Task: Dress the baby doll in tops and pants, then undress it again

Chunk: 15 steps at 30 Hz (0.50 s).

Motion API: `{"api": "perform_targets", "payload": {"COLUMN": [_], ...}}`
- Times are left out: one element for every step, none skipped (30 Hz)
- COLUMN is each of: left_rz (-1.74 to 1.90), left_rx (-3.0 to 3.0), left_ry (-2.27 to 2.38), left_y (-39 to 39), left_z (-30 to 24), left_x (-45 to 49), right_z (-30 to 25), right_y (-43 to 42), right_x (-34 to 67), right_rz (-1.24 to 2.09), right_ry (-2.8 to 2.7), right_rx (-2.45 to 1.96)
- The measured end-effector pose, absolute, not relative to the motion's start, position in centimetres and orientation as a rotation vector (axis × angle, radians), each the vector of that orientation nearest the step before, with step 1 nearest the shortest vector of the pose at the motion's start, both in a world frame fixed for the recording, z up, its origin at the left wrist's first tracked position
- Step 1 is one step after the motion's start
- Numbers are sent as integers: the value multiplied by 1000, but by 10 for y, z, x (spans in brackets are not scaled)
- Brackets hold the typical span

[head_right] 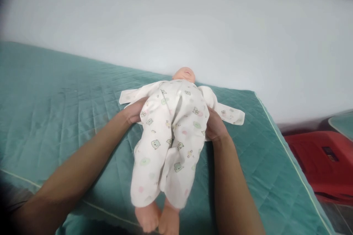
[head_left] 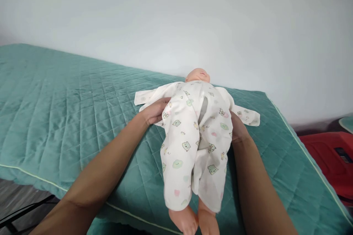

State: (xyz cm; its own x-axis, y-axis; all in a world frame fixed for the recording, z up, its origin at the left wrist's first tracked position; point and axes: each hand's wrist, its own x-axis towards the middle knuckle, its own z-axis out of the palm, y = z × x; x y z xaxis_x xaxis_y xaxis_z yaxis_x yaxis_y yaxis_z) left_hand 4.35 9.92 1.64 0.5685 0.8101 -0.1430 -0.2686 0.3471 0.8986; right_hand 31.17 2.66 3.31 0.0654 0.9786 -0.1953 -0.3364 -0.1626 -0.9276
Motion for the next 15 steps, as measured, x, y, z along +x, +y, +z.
{"api": "perform_targets", "payload": {"left_rz": [773,775,774,770,768,769,769,770,770,768,764,760,760,763,770], "left_rx": [989,999,1006,1010,1014,1017,1018,1018,1018,1019,1023,1030,1038,1043,1047], "left_ry": [657,661,667,677,688,700,712,722,726,725,719,709,698,687,680], "left_y": [99,99,98,98,98,97,96,96,95,94,94,94,94,94,94], "left_z": [16,16,16,15,15,16,16,17,17,18,18,19,19,19,19], "left_x": [44,45,46,46,47,48,48,48,48,49,49,49,50,50,50], "right_z": [33,32,31,31,30,30,30,30,31,32,33,35,36,38,39], "right_y": [27,28,28,29,29,30,30,30,30,29,28,28,27,27,26], "right_x": [312,313,313,313,313,313,313,312,311,310,309,308,307,307,306], "right_rz": [1410,1416,1421,1423,1424,1424,1425,1429,1440,1455,1470,1481,1485,1481,1466], "right_ry": [-800,-807,-817,-830,-844,-859,-875,-889,-901,-913,-923,-932,-940,-947,-953], "right_rx": [-1130,-1131,-1132,-1134,-1132,-1126,-1116,-1106,-1097,-1086,-1075,-1064,-1055,-1055,-1068]}}
